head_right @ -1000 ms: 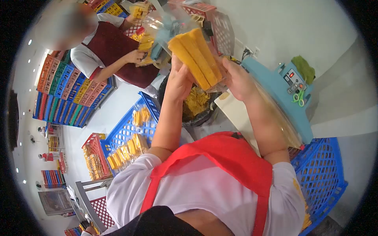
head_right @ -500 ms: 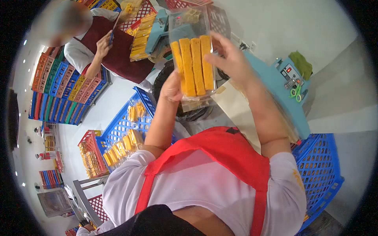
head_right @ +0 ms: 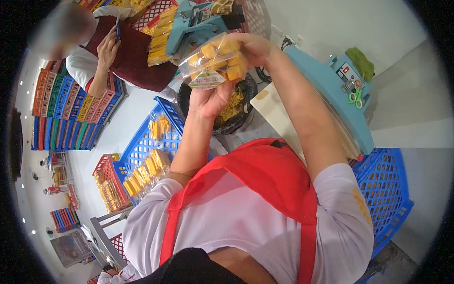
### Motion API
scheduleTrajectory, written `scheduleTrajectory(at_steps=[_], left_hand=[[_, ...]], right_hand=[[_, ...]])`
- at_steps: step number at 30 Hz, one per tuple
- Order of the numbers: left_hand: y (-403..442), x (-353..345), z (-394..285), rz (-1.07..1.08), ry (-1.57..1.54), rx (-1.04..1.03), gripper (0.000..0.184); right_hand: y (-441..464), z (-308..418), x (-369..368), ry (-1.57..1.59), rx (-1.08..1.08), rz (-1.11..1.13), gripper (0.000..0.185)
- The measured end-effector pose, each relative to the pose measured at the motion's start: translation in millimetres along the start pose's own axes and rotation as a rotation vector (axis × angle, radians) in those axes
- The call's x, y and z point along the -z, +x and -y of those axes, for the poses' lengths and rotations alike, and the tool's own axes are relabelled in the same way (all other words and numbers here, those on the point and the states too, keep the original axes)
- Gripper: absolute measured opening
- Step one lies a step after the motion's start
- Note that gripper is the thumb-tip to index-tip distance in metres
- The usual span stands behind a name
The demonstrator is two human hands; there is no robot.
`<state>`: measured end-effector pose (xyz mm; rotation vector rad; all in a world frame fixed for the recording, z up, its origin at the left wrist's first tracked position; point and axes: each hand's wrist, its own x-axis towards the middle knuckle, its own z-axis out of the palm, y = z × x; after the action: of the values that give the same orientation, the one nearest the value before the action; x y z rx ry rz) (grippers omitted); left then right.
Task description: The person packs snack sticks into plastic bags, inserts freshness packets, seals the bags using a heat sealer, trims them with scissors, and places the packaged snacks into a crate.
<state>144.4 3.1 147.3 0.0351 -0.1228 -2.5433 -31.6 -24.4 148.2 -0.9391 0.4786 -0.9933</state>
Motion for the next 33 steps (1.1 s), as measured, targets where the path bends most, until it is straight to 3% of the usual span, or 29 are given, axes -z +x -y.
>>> scheduleTrajectory(at_steps=[3,9,11,12,14,15,16,18,20,22,24,26,28,29,31,33], left_hand=[[3,11,-1,0.126,-0.104,0.027,0.040],[4,-5,5,-0.048,-0.036,-0.017,0.037],[1,3,-3,0.095,-0.014,0.193,0.041],[0,6,-3,0.089,-0.021,0.199,0.041],[-3,12,-4,0.086,0.379,-0.053,0.052],[0,13,-10,0.163,0.541,-0.009,0.064],[1,9,-7,0.188,0.646,-0.027,0.071],[12,22,3,0.186,0.968,-0.065,0.076],[24,45,17,0.181,1.069,0.059,0.076],[37,79,29,0.182,1.172,0.186,0.076],[47,112,39,0.197,1.434,0.333,0.074],[46,108,48,0.215,1.404,0.343,0.068],[43,100,52,0.176,1.387,0.178,0.048],[45,96,53,0.187,1.396,0.188,0.048],[47,88,57,0.262,1.706,-0.168,0.023],[48,80,58,0.179,1.748,-0.173,0.017]], right_hand=[[2,-9,15,-0.014,-0.050,-0.013,0.044],[-10,0,2,0.044,-0.037,-0.032,0.046],[-15,11,-9,-0.220,0.150,-0.066,0.052],[-21,14,-14,-0.215,0.146,-0.076,0.052],[-36,16,-27,-0.767,0.434,-0.607,0.058],[-53,19,-36,-0.899,0.415,-0.652,0.055],[-67,15,-35,-0.895,0.407,-0.673,0.055],[-96,2,-30,-0.586,0.132,-0.301,0.049],[-120,-26,-14,-0.677,0.169,-0.398,0.043],[-147,-46,-4,-0.638,-0.032,-0.517,0.040],[-166,-81,9,-0.712,0.063,-0.643,0.039],[-176,-104,18,-0.806,0.182,-0.762,0.038],[-180,-115,16,-0.673,0.293,-0.987,0.031],[-183,-116,16,-0.669,0.305,-0.998,0.031],[-189,-112,8,-0.874,0.142,-1.125,0.023],[-189,-107,-2,-0.898,0.197,-1.097,0.021]])
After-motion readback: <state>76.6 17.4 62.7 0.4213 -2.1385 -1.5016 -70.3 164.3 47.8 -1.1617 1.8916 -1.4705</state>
